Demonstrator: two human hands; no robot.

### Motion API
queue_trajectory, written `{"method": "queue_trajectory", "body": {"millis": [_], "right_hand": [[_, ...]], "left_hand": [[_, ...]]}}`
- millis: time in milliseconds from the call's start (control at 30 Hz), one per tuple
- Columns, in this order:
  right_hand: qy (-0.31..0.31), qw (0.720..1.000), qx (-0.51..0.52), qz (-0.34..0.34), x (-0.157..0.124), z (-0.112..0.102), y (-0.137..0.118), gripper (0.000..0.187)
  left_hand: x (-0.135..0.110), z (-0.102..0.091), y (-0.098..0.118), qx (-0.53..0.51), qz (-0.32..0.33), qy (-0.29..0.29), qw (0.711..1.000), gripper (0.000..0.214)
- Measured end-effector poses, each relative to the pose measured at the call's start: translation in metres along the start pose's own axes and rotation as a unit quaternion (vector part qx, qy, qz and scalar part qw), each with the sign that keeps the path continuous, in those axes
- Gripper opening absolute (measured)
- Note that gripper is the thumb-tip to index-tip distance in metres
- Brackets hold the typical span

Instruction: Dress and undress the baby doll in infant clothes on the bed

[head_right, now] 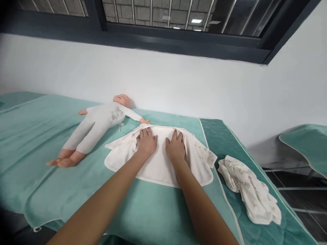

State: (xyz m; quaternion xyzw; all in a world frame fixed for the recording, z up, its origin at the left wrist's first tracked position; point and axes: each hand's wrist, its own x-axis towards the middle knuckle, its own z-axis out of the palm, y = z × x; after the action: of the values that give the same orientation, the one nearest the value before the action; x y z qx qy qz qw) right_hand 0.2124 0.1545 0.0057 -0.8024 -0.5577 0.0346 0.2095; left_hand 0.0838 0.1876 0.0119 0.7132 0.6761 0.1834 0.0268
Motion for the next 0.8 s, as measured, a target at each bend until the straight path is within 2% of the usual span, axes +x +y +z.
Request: {"method": "queue_trajectory", "body": {"millis": [267, 467, 800], "right_hand": [[-0.046, 0.998, 0.037, -0.020, 0.020, 0.019, 0.008, 0.073], [-0.081, 0.996, 0.028, -0.002, 0.022, 0.021, 0.008, 0.072], [-0.093, 0.995, 0.027, -0.006, 0.024, 0.022, 0.009, 0.071]], "left_hand": [[0.009, 0.020, -0.008, 0.019, 0.008, 0.004, 1.000, 0.066], [0.009, 0.021, -0.008, 0.011, 0.003, 0.006, 1.000, 0.065], [0.010, 0.023, -0.007, 0.002, 0.001, -0.007, 1.000, 0.066]]}}
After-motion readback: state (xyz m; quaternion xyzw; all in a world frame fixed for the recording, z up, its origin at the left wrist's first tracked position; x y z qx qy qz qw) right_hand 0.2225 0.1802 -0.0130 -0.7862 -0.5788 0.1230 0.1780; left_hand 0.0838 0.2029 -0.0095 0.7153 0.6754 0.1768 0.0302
